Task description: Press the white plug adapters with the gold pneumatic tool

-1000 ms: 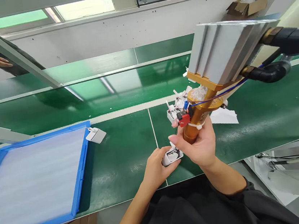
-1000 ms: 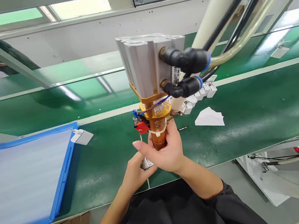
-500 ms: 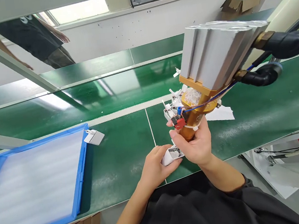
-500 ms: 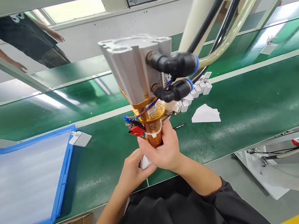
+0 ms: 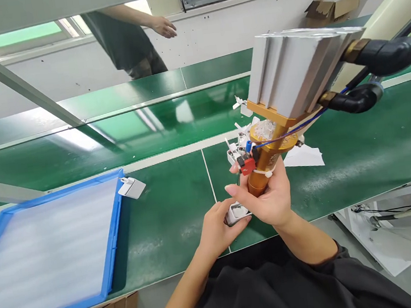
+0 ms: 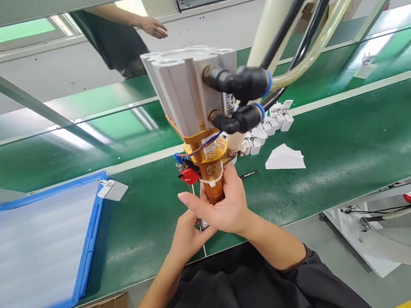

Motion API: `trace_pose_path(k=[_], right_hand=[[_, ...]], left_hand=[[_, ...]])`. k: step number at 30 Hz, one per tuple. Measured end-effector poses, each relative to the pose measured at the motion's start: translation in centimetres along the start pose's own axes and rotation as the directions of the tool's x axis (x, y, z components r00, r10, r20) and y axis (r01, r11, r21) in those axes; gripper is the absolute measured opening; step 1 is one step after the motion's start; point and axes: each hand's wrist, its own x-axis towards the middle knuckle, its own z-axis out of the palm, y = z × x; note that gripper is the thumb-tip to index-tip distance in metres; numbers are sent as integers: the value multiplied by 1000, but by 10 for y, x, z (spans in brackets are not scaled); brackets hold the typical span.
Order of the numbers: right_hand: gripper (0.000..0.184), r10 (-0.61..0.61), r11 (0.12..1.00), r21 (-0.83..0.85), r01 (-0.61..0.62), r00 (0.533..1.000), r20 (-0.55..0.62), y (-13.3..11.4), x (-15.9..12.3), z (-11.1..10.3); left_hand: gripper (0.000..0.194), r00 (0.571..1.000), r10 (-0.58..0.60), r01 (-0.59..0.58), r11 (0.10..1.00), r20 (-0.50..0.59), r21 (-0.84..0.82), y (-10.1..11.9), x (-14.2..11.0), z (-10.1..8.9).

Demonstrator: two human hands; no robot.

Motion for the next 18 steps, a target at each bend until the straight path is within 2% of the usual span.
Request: trace_pose_path(k=[3,8,11,15,18], right_hand=[[41,-18,1000,-8,18,1000,-6,-2,1,2],[38,-44,996,-79,40,997,-59,-4,3,5],[36,-53,997,-64,49,996,-70,-3,2,4],[27,12,999,-32,-14,999,-49,-1,-1,2],[29,2,1000,-18,-3,999,-50,-3,0,2]], left_hand=[[28,998,-56,55,989,-2,-135,1,1,17],[42,996,-40,17,965,-83,-262,14,5,39],[42,989,-38,-3,961,-143,-278,17,6,48],[38,974,-35,-25,965,-223,-260,12,5,54],[38,979,-29,-16,976,-203,-217,10,5,54]])
